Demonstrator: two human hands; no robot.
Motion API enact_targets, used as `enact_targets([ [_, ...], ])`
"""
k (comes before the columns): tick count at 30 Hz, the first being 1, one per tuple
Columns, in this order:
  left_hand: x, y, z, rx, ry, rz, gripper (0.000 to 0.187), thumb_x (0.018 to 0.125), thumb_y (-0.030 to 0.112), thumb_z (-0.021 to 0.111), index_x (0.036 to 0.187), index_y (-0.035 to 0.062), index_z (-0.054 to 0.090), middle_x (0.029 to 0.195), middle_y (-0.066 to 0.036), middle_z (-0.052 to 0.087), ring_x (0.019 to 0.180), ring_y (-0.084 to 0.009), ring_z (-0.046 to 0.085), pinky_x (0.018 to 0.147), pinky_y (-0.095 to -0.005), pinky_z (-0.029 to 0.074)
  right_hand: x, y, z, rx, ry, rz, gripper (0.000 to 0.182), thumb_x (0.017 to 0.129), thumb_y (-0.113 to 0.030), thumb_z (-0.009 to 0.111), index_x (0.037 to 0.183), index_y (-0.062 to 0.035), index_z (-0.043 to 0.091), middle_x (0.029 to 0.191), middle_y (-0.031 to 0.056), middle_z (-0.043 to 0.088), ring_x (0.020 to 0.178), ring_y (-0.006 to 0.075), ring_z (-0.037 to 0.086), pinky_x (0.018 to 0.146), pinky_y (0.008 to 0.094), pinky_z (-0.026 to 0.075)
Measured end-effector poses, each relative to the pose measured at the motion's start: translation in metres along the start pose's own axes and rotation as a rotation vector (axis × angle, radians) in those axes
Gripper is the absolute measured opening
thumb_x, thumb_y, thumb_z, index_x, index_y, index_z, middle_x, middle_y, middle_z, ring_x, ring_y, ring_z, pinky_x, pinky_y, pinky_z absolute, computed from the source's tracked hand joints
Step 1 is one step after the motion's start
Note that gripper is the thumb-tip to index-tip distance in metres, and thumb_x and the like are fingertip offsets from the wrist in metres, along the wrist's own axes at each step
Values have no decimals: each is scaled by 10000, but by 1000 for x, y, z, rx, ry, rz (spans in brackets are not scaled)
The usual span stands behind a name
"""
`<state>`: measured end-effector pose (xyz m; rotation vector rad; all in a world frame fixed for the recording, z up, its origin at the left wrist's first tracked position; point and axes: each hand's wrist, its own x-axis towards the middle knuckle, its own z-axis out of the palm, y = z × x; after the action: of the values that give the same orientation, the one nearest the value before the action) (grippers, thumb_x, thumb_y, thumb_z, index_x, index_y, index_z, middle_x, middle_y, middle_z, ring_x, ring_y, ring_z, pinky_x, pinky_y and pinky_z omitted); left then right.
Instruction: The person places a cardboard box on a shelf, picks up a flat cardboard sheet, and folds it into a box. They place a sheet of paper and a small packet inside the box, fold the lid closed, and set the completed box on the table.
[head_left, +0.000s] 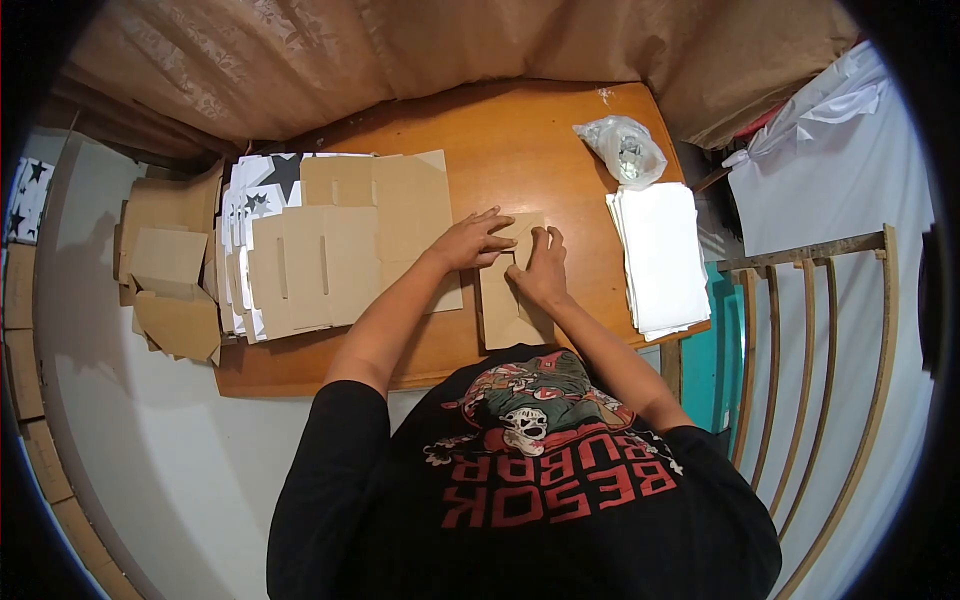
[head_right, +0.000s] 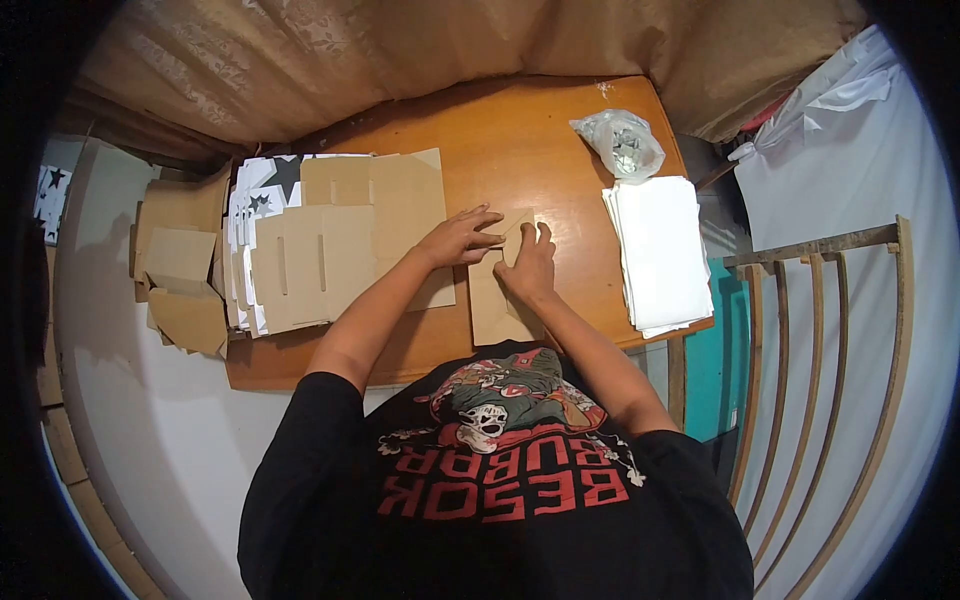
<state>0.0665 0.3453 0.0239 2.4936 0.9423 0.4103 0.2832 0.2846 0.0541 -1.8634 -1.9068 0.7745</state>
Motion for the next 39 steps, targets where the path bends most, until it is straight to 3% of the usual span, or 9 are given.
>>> enact_targets([
  [5, 1, -10, 2, -55, -13, 54, 434, 848, 135, 723, 1271, 231, 739, 1542, -95, 503, 1488, -411, 362, 1208, -492, 352, 1, 2, 3, 27, 2, -3, 862, 717, -217, 794, 1437, 15, 381, 1522, 318, 294, 1305, 525, 417, 1075, 552, 441],
  [7, 0, -15, 6, -120, -41, 25, 432, 862, 177, 727, 1280, 285, 737, 1590, -60, 455, 1531, -374, 297, 1222, -564, 306, 0, 3, 5, 53, 5, -18, 830, 732, -217, 743, 1432, 36, 378, 1507, 344, 294, 1277, 544, 413, 1097, 570, 397],
  [10, -1, -17, 8, -132, -50, 15, 435, 856, 175, 737, 1277, 286, 742, 1604, -58, 440, 1540, -373, 277, 1228, -587, 276, -1, 2, 5, 77, -7, -2, 822, 747, -210, 728, 1442, 42, 368, 1504, 352, 300, 1289, 554, 402, 1109, 573, 384],
  [20, 2, -7, -1, -89, -80, 29, 374, 898, 250, 732, 1272, 268, 744, 1639, -59, 381, 1555, -347, 246, 1239, -617, 223, -2, 7, 6, 54, -13, 0, 862, 733, -203, 761, 1457, 36, 359, 1527, 353, 282, 1316, 553, 389, 1106, 564, 401],
  [22, 1, -1, -4, -48, -83, 19, 376, 894, 230, 747, 1270, 219, 745, 1639, -84, 384, 1545, -353, 273, 1243, -552, 239, -2, 7, 3, 32, -15, -16, 867, 728, -201, 771, 1455, 37, 364, 1519, 354, 294, 1310, 555, 398, 1107, 560, 404],
  [26, 1, 6, 0, -71, -46, 5, 366, 897, 237, 746, 1260, 187, 741, 1616, -109, 409, 1534, -351, 292, 1240, -547, 248, -2, 9, 4, 89, -10, -31, 857, 730, -212, 767, 1445, 43, 370, 1500, 367, 296, 1341, 560, 357, 1138, 582, 353],
  [31, -2, 2, 13, -182, 156, -67, 327, 893, 226, 755, 1207, 135, 727, 1545, -136, 475, 1489, -347, 366, 1223, -535, 282, -4, 14, 3, 51, 14, -84, 837, 741, -206, 816, 1428, 21, 395, 1509, 353, 311, 1310, 554, 409, 1104, 557, 408],
  [38, 0, 26, 5, -10, 112, -117, 240, 877, 182, 744, 1115, 160, 723, 1403, -92, 569, 1442, -334, 429, 1186, -536, 336, -4, 5, -3, 73, -10, -22, 816, 749, -222, 810, 1420, 13, 410, 1504, 349, 310, 1334, 555, 395, 1125, 555, 393],
  [39, 1, 25, 8, -18, 122, -97, 240, 854, 168, 744, 1092, 171, 716, 1367, -71, 577, 1427, -320, 441, 1168, -597, 337, -4, 5, -2, 69, -11, -25, 802, 752, -215, 791, 1418, 17, 410, 1504, 353, 308, 1332, 560, 393, 1122, 560, 393],
])
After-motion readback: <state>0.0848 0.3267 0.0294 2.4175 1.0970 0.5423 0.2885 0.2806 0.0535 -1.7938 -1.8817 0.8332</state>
